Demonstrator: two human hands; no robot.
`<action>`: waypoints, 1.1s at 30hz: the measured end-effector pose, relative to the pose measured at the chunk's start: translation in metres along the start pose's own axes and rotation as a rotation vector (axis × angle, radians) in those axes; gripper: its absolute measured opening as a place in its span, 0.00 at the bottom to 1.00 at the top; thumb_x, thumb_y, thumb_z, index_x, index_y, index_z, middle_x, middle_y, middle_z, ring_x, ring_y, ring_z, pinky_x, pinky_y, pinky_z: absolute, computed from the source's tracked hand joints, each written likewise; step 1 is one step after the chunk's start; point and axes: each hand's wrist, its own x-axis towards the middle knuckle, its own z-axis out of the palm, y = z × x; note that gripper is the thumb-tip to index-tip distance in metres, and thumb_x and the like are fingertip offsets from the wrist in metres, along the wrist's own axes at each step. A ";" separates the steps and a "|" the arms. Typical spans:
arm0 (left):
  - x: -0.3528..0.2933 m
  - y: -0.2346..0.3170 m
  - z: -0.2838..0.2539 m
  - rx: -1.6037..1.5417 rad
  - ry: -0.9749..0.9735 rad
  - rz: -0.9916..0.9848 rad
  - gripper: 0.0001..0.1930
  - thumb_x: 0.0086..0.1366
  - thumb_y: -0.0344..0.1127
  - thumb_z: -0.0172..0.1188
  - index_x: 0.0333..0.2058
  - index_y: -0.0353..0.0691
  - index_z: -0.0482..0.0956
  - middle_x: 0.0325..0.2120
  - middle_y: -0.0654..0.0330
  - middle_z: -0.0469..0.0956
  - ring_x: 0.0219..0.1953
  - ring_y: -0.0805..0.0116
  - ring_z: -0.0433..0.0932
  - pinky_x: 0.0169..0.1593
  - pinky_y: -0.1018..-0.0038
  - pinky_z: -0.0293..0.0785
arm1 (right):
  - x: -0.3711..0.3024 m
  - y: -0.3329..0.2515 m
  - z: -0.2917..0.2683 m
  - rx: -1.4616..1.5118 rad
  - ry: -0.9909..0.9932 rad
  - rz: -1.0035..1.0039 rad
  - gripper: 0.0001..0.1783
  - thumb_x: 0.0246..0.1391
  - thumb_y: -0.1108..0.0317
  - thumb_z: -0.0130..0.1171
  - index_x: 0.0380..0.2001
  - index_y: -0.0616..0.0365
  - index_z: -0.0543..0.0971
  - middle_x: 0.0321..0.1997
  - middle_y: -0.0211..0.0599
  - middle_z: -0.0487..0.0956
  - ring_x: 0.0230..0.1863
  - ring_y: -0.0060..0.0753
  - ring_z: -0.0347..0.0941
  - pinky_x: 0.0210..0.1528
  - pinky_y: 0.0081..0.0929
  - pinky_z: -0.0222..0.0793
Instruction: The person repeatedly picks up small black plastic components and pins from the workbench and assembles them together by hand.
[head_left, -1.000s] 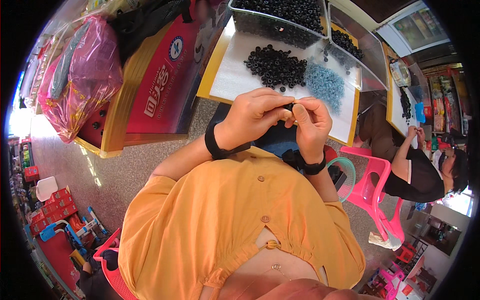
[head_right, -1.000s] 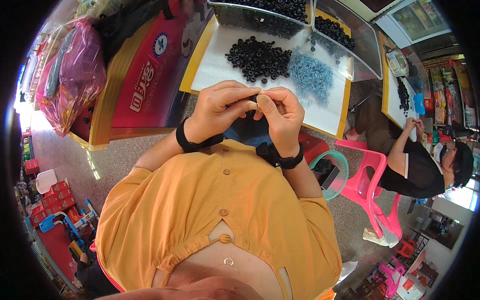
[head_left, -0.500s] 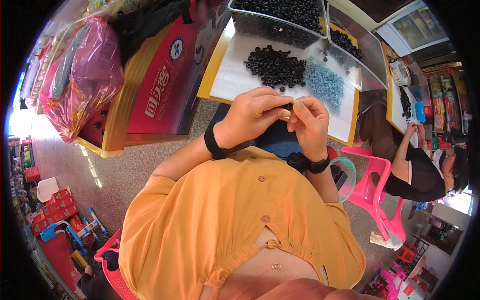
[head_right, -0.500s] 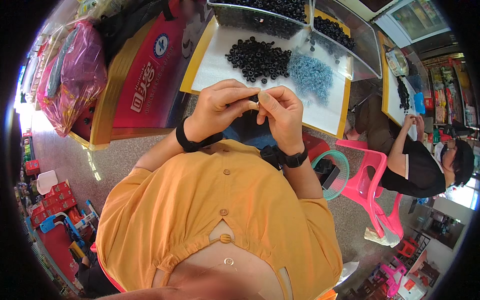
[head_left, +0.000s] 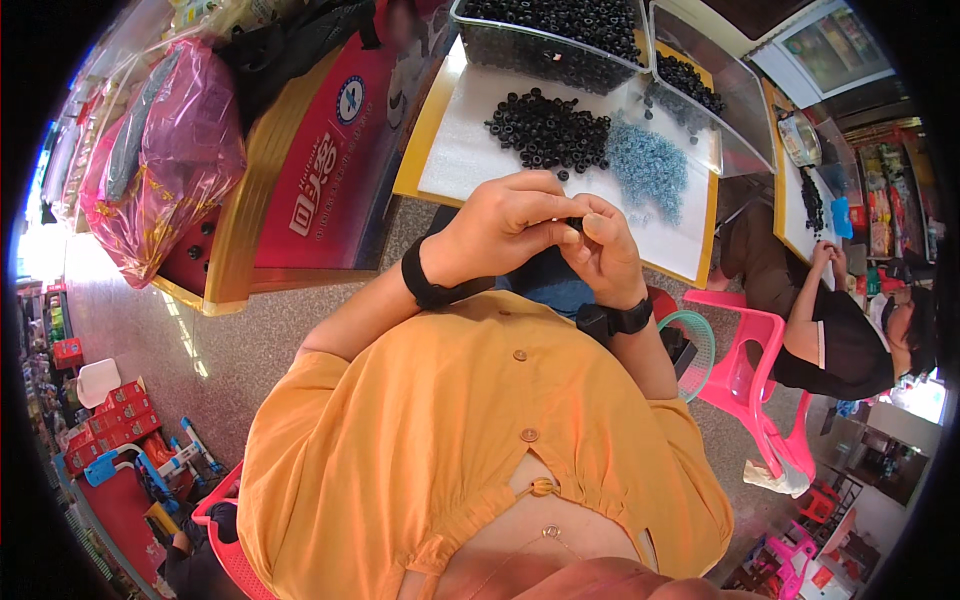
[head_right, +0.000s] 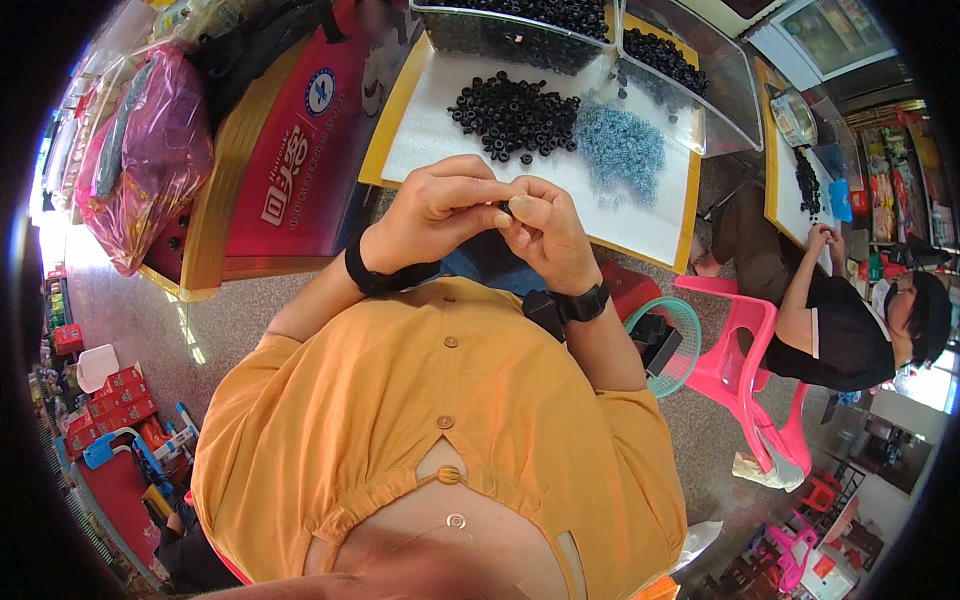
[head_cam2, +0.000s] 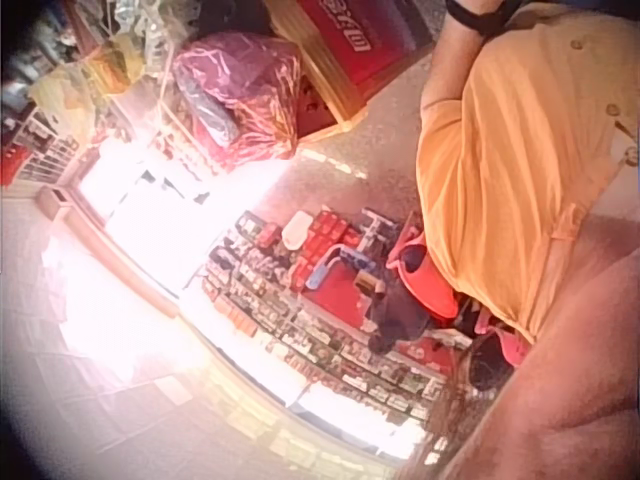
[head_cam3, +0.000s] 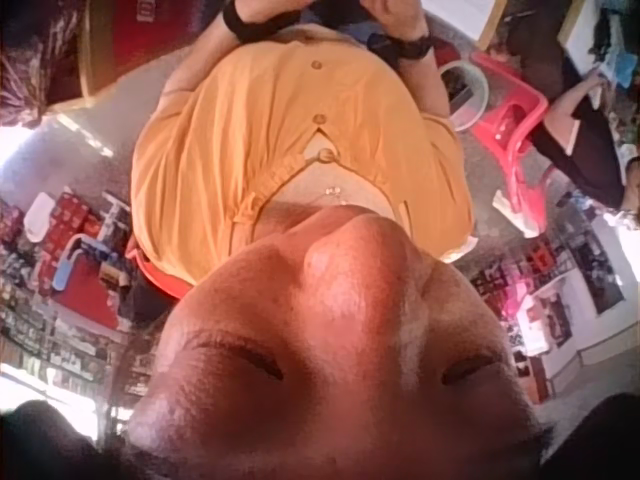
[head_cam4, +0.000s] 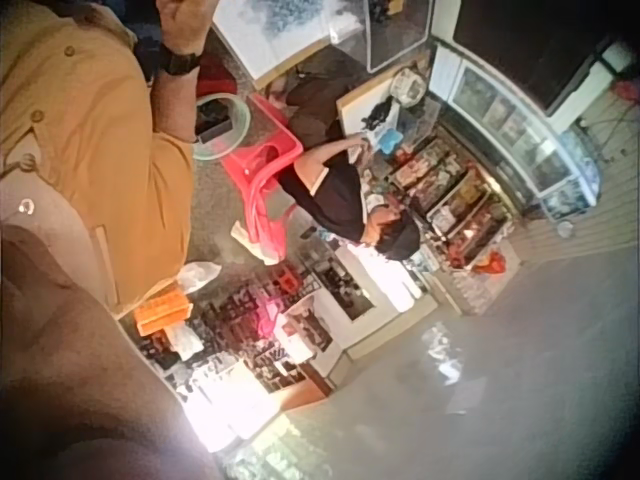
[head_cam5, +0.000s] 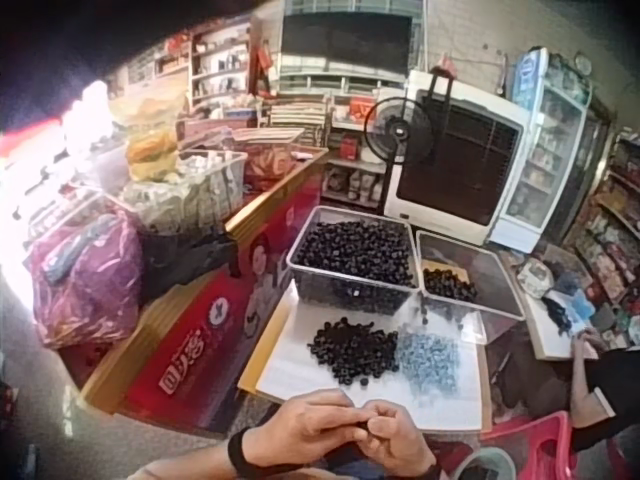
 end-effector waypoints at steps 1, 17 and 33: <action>0.000 -0.001 0.001 -0.007 -0.012 -0.003 0.15 0.53 0.25 0.69 0.42 0.38 0.83 0.27 0.58 0.77 0.30 0.63 0.76 0.32 0.73 0.73 | 0.000 0.001 0.004 0.010 0.045 -0.008 0.10 0.56 0.64 0.59 0.28 0.60 0.74 0.21 0.29 0.74 0.15 0.12 0.60 0.14 0.10 0.52; 0.007 -0.001 0.009 -0.114 -0.020 -0.010 0.14 0.55 0.25 0.67 0.43 0.36 0.82 0.29 0.57 0.75 0.30 0.65 0.75 0.34 0.75 0.71 | 0.001 0.017 -0.015 0.084 -0.065 -0.230 0.17 0.59 0.58 0.62 0.35 0.64 0.76 0.22 0.30 0.74 0.16 0.13 0.65 0.15 0.09 0.58; -0.030 -0.086 -0.001 0.027 0.114 -0.387 0.13 0.63 0.37 0.62 0.43 0.38 0.83 0.31 0.56 0.79 0.31 0.67 0.76 0.38 0.74 0.72 | 0.060 -0.139 -0.075 -0.928 0.440 -0.577 0.21 0.54 0.66 0.65 0.49 0.62 0.76 0.27 0.25 0.76 0.22 0.13 0.66 0.24 0.13 0.62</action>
